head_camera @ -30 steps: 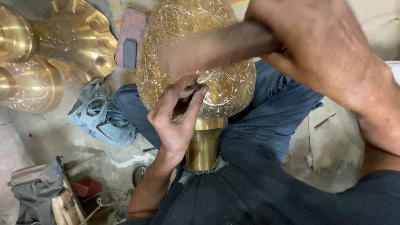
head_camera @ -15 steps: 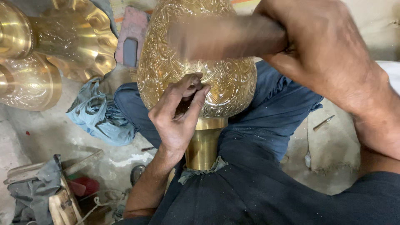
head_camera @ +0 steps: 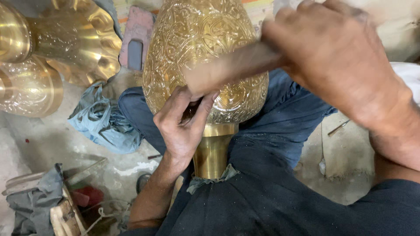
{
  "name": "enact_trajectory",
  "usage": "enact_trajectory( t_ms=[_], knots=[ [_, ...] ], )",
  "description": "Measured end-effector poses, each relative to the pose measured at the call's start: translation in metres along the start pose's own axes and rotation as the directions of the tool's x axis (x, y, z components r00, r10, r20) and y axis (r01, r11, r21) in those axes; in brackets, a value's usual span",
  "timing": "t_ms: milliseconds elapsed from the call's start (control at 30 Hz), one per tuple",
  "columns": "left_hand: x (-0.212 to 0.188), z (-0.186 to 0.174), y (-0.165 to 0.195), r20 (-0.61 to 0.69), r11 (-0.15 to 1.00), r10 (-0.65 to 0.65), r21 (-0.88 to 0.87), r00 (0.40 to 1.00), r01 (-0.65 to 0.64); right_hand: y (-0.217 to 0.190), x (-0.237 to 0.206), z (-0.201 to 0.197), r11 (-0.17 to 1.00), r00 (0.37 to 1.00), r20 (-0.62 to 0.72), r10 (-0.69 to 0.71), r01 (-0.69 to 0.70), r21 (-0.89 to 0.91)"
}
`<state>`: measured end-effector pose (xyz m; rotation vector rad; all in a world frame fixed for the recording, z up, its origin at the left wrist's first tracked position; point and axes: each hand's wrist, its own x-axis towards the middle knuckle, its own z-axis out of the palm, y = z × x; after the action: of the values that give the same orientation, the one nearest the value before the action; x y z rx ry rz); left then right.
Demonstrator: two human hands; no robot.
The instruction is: The person sits on the floor with a large engraved brass vessel braced on their lap. They hold a small punch against the raised ornament with one hand and strike it with a wooden mallet held in the other hand, working the embossed pattern across the vessel's surface.
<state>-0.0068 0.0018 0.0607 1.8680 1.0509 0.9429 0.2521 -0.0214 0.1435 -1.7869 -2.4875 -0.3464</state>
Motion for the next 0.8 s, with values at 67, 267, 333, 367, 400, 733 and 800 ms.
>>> enact_trajectory(
  t_ms=[67,267,333,367,400,733,800],
  knots=[
    [0.0014,-0.0002,-0.0005,-0.006,1.000,0.008,0.030,1.000,-0.007,-0.0005,0.0001,0.0002,1.000,1.000,-0.021,0.000,0.000,-0.019],
    [0.0010,-0.0010,-0.0034,0.019,1.000,0.015,0.020,1.000,-0.015,0.0015,-0.0012,0.0002,0.996,0.998,0.065,-0.017,0.023,-0.091],
    [0.0008,-0.0015,-0.0051,0.017,0.999,0.023,0.040,1.000,-0.024,0.0020,-0.0013,0.0002,0.998,0.997,0.075,0.018,-0.022,0.056],
    [0.0008,-0.0019,-0.0059,0.018,0.998,0.026,0.050,0.999,-0.027,0.0018,-0.0013,0.0000,0.985,0.993,0.100,0.055,-0.070,0.156],
    [0.0007,-0.0021,-0.0063,0.025,0.999,0.036,0.037,0.999,-0.037,0.0019,-0.0011,0.0003,0.941,0.979,0.163,0.119,-0.164,0.296],
    [0.0037,-0.0051,-0.0058,0.067,0.997,0.062,0.040,0.996,-0.065,0.0007,-0.0042,0.0038,0.992,0.997,0.046,0.061,-0.066,0.111],
    [0.0036,-0.0056,-0.0056,0.077,0.997,0.060,0.034,0.995,-0.063,0.0005,-0.0057,0.0037,0.984,0.997,0.032,0.068,-0.072,0.164]
  ],
)
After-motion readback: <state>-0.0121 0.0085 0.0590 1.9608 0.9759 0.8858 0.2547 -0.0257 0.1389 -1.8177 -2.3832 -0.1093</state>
